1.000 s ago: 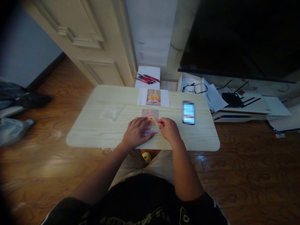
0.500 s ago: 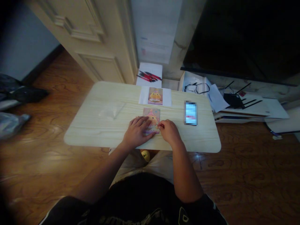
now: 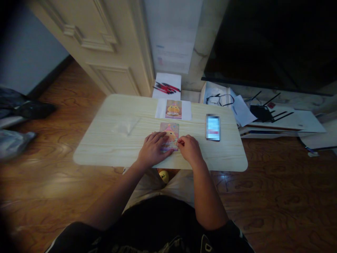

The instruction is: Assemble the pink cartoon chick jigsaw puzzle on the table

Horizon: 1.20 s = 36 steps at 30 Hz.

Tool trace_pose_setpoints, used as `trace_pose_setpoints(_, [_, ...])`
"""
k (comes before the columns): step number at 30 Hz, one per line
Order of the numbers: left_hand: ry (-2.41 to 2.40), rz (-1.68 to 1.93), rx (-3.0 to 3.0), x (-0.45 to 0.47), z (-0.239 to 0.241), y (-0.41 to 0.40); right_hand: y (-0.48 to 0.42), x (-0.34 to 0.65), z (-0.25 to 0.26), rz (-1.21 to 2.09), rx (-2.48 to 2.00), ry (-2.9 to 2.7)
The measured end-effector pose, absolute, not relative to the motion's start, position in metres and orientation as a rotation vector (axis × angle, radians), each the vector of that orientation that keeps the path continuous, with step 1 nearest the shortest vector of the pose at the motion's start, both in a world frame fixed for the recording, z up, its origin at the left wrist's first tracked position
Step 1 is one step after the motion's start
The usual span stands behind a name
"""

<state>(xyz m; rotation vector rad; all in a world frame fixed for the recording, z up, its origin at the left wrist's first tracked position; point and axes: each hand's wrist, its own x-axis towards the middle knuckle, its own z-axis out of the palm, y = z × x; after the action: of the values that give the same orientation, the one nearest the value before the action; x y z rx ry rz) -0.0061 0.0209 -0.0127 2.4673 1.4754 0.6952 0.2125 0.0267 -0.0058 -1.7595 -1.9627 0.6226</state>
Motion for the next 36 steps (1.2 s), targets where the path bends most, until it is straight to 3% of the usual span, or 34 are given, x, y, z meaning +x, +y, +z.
trace_pose_setpoints(36, [1.419, 0.616, 2.527, -0.0063, -0.0062, 0.0195, 0.028, 0.2158, -0.0015, 0.568, -1.725, -1.966])
